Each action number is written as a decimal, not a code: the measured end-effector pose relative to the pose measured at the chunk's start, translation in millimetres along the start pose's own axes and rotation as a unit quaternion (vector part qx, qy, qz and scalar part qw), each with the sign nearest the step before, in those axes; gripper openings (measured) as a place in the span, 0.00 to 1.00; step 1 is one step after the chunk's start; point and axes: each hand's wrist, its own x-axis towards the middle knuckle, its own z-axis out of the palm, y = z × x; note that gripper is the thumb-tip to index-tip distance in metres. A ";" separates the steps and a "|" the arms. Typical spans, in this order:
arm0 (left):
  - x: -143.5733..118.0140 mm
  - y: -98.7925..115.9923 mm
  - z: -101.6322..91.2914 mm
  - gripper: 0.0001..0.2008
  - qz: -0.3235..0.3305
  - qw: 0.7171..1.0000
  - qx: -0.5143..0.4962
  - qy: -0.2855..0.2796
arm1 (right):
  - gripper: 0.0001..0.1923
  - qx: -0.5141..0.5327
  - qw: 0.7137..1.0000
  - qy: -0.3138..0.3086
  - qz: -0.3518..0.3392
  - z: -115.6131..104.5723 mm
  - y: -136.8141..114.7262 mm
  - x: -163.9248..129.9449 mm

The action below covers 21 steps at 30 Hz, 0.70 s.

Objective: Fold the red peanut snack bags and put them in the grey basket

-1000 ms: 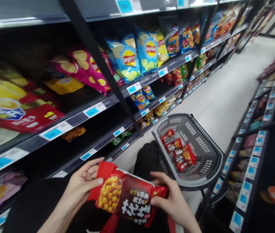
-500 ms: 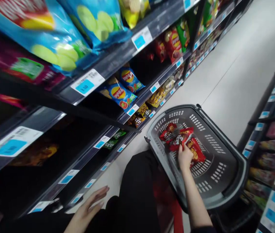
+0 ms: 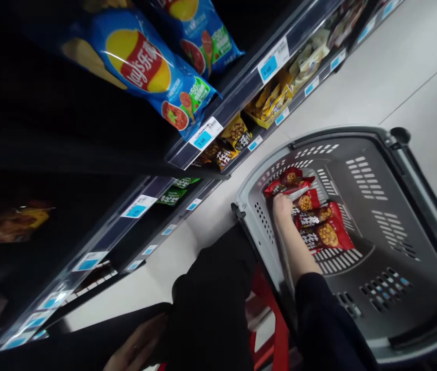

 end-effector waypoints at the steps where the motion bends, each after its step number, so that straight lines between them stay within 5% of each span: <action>1: 2.5 2.6 2.0 0.21 -0.008 1.000 0.004 -0.014 | 0.20 -0.008 1.000 -0.006 -0.029 0.5 4.1 -2.6; 5: 4.8 7.9 13.5 0.19 -0.010 1.000 0.016 -0.023 | 0.20 -0.040 0.992 -0.006 -0.118 2.0 27.8 -18.6; 12: -1.3 -4.2 22.8 0.19 0.013 0.998 0.062 -0.023 | 0.20 -0.091 0.980 0.019 -0.176 15.7 59.1 -35.6; 21: -4.5 -10.2 15.5 0.18 0.048 0.991 0.105 -0.071 | 0.13 0.004 0.992 0.029 -0.119 28.0 56.6 -25.7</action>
